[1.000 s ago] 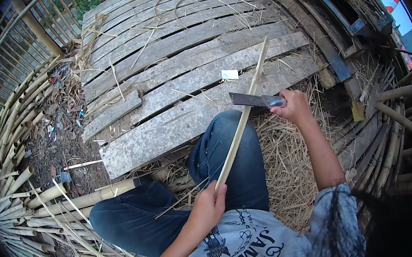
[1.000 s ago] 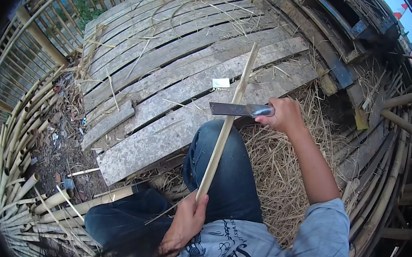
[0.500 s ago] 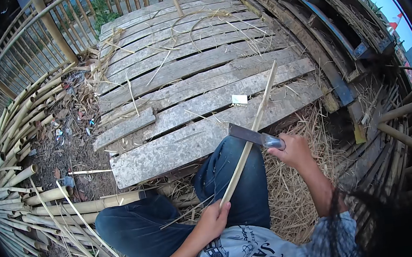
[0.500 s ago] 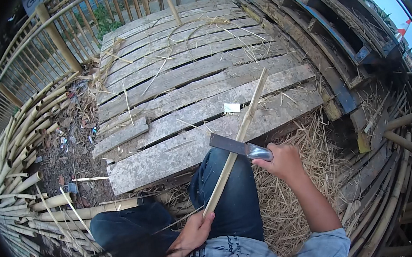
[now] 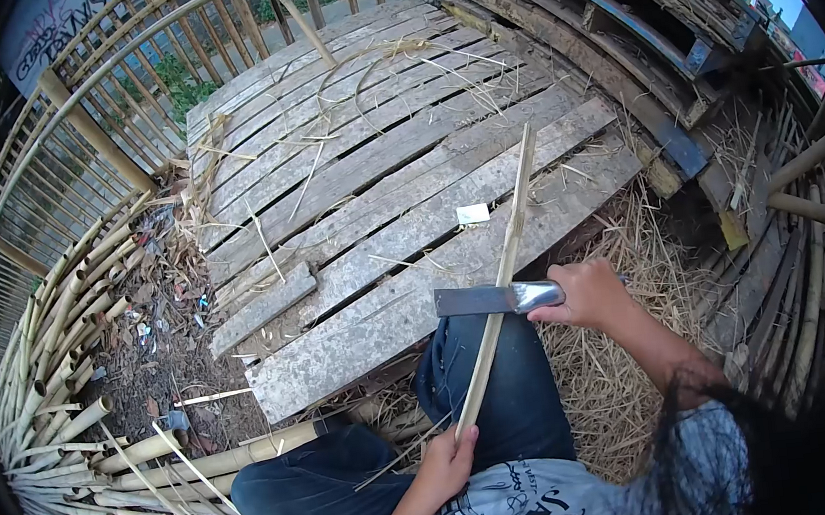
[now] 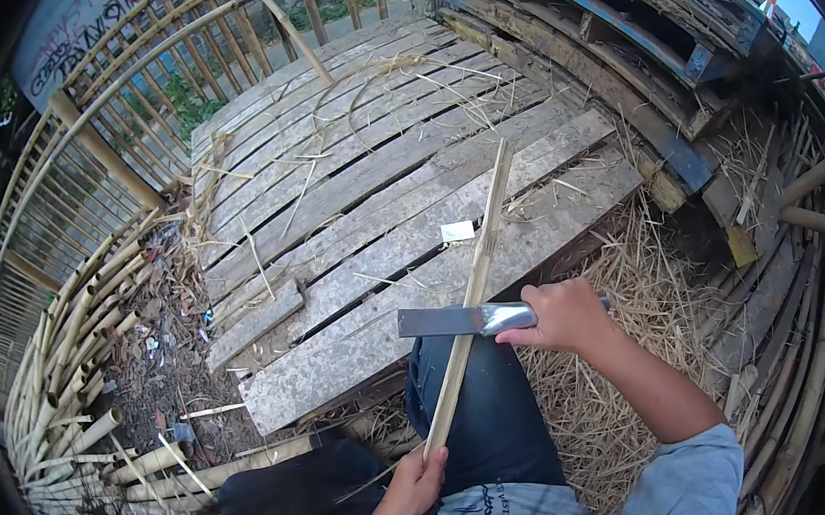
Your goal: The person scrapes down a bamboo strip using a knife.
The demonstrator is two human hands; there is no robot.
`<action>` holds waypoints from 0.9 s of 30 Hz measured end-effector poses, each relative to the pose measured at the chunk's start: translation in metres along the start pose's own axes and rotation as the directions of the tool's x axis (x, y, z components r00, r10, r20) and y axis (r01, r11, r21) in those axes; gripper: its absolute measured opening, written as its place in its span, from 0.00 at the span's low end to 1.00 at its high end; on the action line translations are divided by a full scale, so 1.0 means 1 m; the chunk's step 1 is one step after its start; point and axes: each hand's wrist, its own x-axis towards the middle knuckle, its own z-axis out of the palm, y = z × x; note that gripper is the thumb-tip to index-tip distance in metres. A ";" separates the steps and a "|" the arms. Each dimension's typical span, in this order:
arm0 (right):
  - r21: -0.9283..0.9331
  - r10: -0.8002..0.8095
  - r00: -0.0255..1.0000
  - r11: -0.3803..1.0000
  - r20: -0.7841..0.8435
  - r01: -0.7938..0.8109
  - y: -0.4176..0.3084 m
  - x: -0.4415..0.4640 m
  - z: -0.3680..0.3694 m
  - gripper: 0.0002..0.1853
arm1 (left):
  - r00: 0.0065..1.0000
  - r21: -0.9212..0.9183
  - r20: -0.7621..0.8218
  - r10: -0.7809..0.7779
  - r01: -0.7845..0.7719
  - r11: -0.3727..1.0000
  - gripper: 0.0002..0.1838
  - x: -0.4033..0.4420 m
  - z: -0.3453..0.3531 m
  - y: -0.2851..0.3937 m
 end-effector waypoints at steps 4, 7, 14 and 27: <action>-0.025 -0.099 0.994 0.995 -0.046 0.098 0.017 0.006 0.008 0.39 | 1.000 0.010 0.026 -0.015 0.015 1.000 0.19 -0.004 0.000 0.002; 0.031 0.083 0.983 0.996 -0.165 -0.079 0.053 0.016 0.015 0.37 | 0.997 -0.058 0.045 -0.069 0.072 0.996 0.19 -0.006 -0.003 0.007; -0.058 -0.326 0.945 0.944 -0.016 0.325 -0.011 0.009 -0.005 0.38 | 0.998 -0.028 0.024 -0.049 0.050 0.998 0.21 -0.003 0.000 0.015; -0.059 -0.263 0.965 0.963 0.008 0.263 -0.001 0.003 -0.006 0.34 | 0.994 -0.102 0.089 -0.063 0.072 0.992 0.22 -0.003 0.000 -0.003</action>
